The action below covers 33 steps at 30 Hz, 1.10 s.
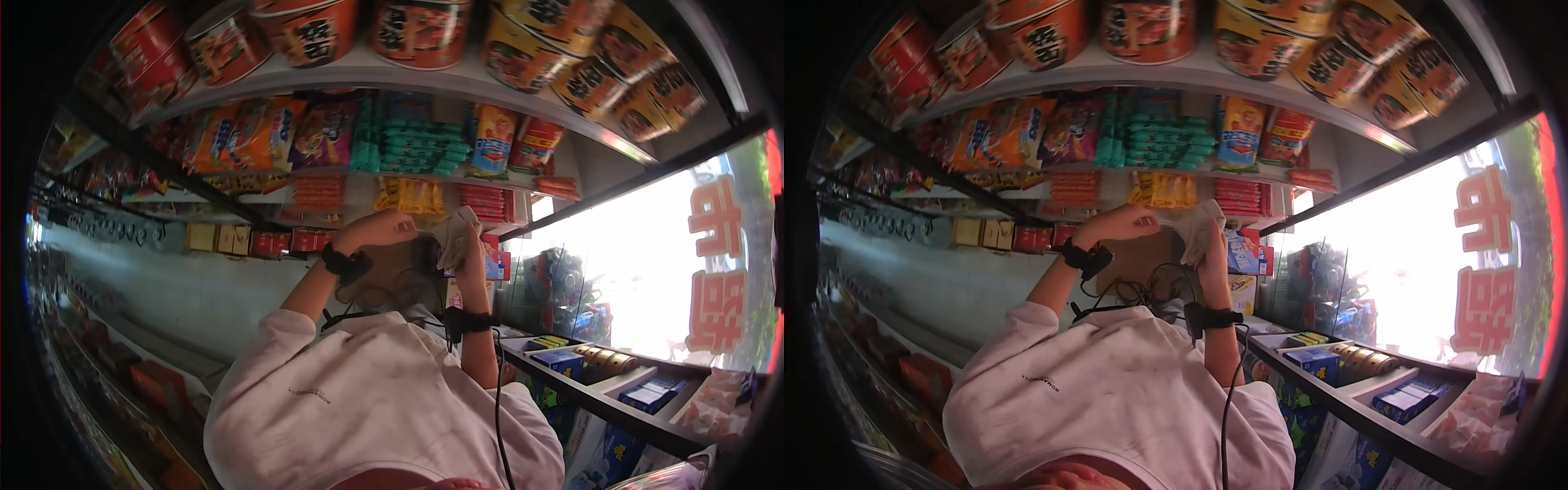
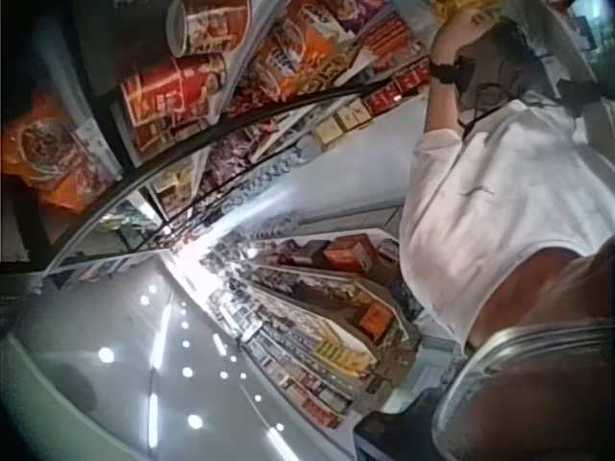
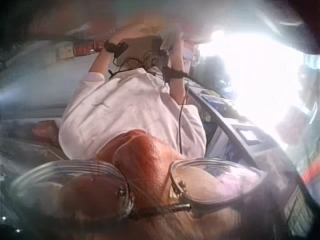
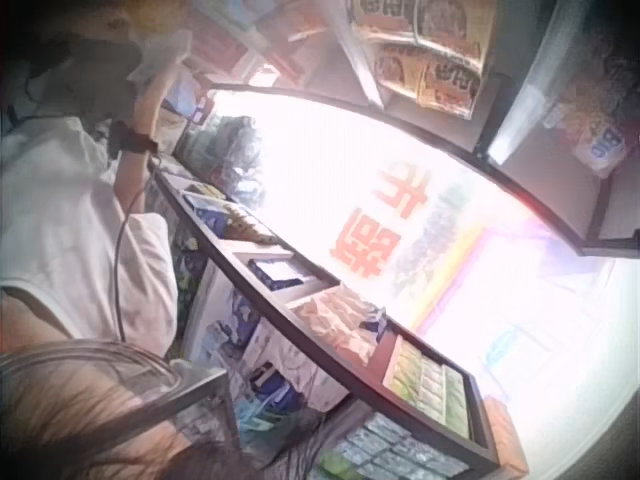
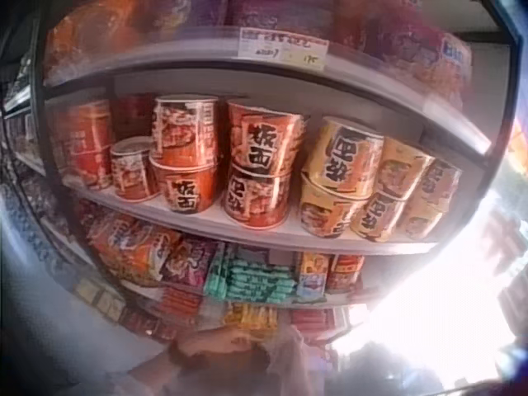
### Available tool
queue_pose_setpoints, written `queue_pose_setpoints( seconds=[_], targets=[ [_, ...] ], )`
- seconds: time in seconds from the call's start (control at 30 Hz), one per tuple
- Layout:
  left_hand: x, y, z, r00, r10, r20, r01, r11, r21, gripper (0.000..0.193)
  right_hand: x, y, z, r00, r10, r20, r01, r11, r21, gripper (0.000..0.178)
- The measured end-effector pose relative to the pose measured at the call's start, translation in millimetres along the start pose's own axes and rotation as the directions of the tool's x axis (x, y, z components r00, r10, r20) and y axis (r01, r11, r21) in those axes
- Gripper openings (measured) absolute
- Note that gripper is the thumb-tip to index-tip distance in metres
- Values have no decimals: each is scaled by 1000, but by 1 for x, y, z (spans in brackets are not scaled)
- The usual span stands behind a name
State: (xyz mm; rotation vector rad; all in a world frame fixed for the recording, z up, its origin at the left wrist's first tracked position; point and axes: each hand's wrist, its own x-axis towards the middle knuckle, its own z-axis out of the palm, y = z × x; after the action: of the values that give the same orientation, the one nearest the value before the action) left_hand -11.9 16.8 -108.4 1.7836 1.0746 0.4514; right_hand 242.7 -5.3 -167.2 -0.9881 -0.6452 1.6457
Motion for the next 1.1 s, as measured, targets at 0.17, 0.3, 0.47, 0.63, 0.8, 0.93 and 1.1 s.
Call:
queue_pose_setpoints(
  seconds=[0.17,0.3,0.47,0.63,0.8,0.93,1.1],
  targets=[
    [-85,-114,-11,957,-243,-157,232,969,-87,23,9,71,59,961,258,104,-253,966,-54,39],
    [-115,-184,-18,785,-307,-537,317,945,-78,20,36,133,88,916,396,69,-359,884,-301,46],
    [-139,-249,-26,560,-265,-785,298,949,-107,15,84,208,140,971,98,220,34,848,-528,49],
    [-118,-254,-42,530,-256,-809,349,935,-67,15,137,251,155,804,-445,395,568,376,-732,55],
    [-110,-315,-55,589,-23,-808,355,905,234,22,169,270,170,924,-32,382,380,207,-902,44],
    [-102,-327,-64,723,127,-679,382,746,546,26,162,267,189,912,200,359,376,-56,-925,43],
    [-86,-342,-72,761,55,-646,429,704,566,25,168,286,182,938,99,332,325,85,-942,44]
  ],
)
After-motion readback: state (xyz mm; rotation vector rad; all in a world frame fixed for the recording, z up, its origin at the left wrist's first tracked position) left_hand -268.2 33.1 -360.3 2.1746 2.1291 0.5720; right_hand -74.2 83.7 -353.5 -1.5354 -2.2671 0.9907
